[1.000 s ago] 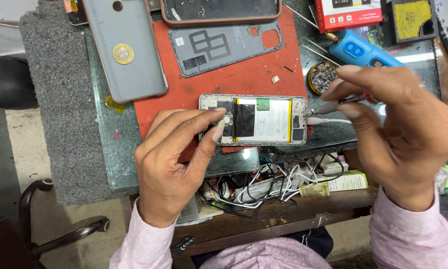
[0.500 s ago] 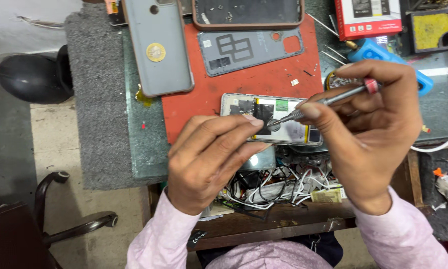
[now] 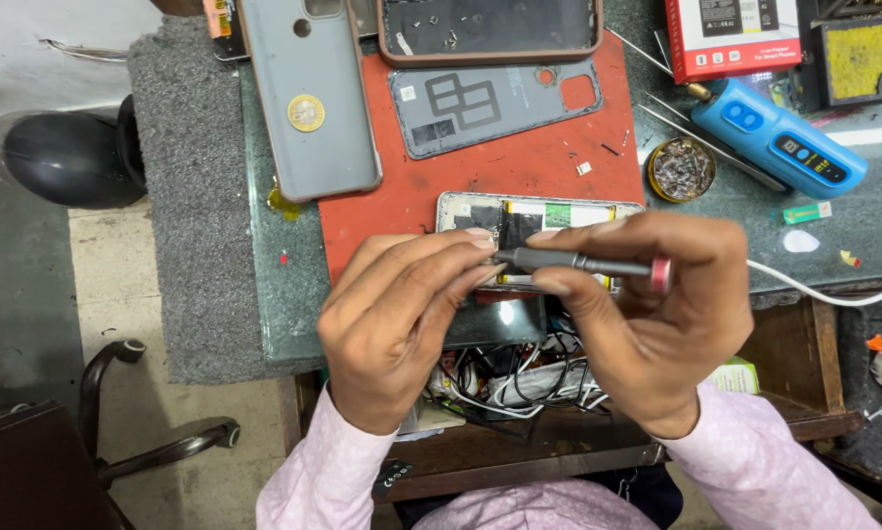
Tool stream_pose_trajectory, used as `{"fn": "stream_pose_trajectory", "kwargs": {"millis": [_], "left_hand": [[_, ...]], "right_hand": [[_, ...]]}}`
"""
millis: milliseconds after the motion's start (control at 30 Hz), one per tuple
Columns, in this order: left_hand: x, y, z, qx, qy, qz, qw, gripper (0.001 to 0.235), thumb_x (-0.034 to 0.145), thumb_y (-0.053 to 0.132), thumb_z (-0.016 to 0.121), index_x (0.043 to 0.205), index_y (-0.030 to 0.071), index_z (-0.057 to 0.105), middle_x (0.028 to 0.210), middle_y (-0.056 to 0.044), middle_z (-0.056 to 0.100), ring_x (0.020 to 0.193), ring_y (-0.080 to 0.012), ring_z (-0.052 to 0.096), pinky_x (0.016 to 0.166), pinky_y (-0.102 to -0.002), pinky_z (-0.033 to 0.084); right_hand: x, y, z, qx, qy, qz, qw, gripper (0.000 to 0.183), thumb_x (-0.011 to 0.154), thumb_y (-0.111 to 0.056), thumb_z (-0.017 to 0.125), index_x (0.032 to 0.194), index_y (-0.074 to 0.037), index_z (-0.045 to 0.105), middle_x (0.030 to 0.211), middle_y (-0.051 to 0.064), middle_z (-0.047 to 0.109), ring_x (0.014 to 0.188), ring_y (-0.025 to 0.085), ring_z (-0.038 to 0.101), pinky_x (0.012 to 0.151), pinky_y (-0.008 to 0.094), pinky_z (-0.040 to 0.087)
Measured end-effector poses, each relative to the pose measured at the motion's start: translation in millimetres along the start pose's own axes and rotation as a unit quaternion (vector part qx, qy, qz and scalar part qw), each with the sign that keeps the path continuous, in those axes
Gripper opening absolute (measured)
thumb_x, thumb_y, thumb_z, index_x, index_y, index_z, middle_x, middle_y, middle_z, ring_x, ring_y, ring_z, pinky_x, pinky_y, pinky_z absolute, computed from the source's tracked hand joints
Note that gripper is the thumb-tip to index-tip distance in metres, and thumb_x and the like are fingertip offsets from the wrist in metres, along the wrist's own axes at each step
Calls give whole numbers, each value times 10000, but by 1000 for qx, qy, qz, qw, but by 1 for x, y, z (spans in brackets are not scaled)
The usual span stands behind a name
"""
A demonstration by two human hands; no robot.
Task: The person removes the back cover of an Oppo smartphone and uses a screwdriver to unscrew and detach the camera module. The device is held and manipulated on a cluttered workbench with tools and spare parts visible.
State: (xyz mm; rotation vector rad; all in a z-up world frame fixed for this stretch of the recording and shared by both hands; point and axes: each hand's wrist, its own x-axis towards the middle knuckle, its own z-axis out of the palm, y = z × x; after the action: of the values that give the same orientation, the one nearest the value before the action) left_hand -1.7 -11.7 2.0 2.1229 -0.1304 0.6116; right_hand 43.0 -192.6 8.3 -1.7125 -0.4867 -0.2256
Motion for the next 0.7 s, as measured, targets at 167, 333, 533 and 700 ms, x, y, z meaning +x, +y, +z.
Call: {"fn": "stream_pose_trajectory", "kwargs": {"millis": [167, 333, 533, 700], "left_hand": [[1, 0, -1, -1, -2, 0, 1000, 252, 893, 38, 816, 1133, 63, 743, 1116, -38, 759, 992, -202, 713, 855, -316, 596], [-1, 0, -1, -6, 0, -14, 1000, 208, 892, 16, 801, 1085, 59, 740, 1120, -56, 765, 1005, -205, 730, 853, -309, 612], [-1, -1, -1, -42, -3, -48, 998, 145, 902, -21, 777, 1023, 27, 713, 1104, -77, 775, 992, -205, 752, 851, -307, 616], [-3, -5, -4, -155, -12, -130, 979, 93, 949, -60, 697, 1008, 6, 725, 1093, -120, 786, 925, -160, 749, 757, -273, 624]], "right_hand": [[-3, 4, -4, -43, -37, -52, 997, 445, 934, -21, 788, 1190, 28, 428, 1014, 194, 718, 958, 238, 774, 787, 282, 652], [-6, 7, -3, -51, -32, -69, 996, 433, 917, -27, 806, 1167, 20, 455, 1022, 192, 727, 961, 229, 772, 834, 311, 646], [-7, 8, -5, -52, -57, -85, 993, 407, 942, 19, 784, 1188, 13, 459, 1077, 192, 730, 1021, 254, 772, 888, 332, 664], [-5, 5, -5, -18, -54, -68, 996, 385, 963, 57, 724, 1187, 2, 416, 1053, 198, 703, 1025, 269, 766, 885, 333, 656]]}}
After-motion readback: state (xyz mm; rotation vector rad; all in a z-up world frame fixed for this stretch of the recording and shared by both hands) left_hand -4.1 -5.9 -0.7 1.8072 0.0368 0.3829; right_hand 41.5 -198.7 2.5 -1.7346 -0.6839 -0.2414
